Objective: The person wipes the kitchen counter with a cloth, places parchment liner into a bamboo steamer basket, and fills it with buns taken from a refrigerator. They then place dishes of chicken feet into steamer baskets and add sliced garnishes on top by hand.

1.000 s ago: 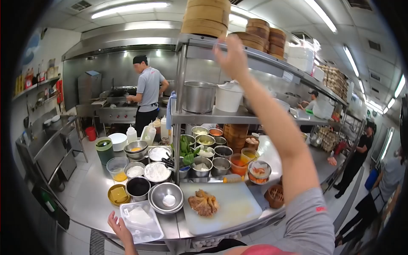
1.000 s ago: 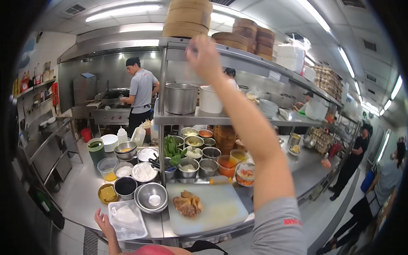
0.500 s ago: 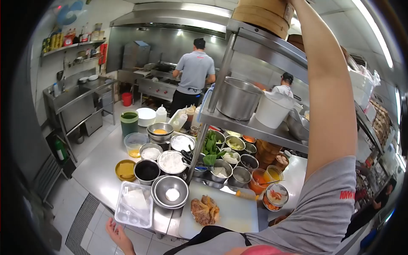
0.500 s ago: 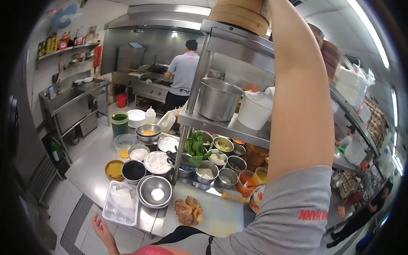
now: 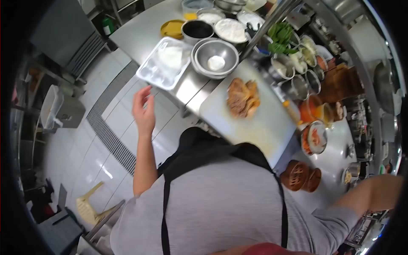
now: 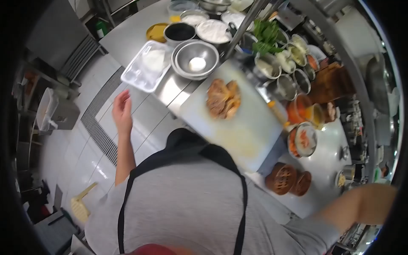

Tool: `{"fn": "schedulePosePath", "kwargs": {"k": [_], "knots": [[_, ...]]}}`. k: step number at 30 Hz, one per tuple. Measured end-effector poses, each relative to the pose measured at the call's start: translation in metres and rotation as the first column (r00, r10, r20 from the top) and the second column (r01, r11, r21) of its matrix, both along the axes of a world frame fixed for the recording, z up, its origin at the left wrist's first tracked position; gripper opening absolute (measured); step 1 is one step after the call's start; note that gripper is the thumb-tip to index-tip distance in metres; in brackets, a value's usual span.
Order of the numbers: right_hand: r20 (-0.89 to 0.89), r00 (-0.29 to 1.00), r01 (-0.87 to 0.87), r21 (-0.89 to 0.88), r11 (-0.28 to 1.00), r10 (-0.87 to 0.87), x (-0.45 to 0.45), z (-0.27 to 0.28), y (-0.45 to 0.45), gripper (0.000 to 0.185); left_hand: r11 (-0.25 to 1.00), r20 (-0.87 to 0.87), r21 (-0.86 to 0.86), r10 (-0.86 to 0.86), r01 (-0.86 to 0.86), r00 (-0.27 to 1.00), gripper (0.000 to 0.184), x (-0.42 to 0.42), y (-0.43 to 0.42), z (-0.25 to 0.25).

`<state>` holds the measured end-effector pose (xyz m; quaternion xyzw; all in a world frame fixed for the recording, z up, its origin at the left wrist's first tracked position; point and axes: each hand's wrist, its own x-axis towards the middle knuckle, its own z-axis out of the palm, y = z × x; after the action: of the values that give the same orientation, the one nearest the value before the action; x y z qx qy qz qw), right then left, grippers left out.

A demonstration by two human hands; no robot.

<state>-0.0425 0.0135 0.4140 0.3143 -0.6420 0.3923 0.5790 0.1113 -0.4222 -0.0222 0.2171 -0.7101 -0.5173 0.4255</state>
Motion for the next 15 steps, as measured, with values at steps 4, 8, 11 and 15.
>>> {"fn": "schedulePosePath", "kwargs": {"k": [4, 8, 11, 15], "knots": [[0.608, 0.739, -0.016, -0.416, 0.909, 0.291, 0.028, -0.183, 0.079, 0.050, 0.961, 0.275, -0.266, -0.004, 0.080, 0.962, 0.029, -0.023, -0.035, -0.009], [0.627, 0.206, 0.218, -0.778, 0.590, 0.751, 0.028, -0.376, 0.054, 0.047, 0.783, 0.502, -0.587, 0.152, 0.206, 0.852, 0.049, -0.079, -0.085, -0.042], [0.482, 0.096, 0.387, -0.824, 0.414, 0.871, 0.034, -0.453, 0.058, 0.037, 0.443, 0.572, -0.751, 0.067, 0.490, 0.817, 0.064, -0.104, -0.066, -0.013], [0.968, 0.076, 0.347, -0.250, 0.904, 0.239, 0.019, -0.473, 0.089, 0.023, 0.031, 0.713, -0.699, 0.108, 0.715, 0.693, 0.071, -0.127, -0.072, -0.006]]}}
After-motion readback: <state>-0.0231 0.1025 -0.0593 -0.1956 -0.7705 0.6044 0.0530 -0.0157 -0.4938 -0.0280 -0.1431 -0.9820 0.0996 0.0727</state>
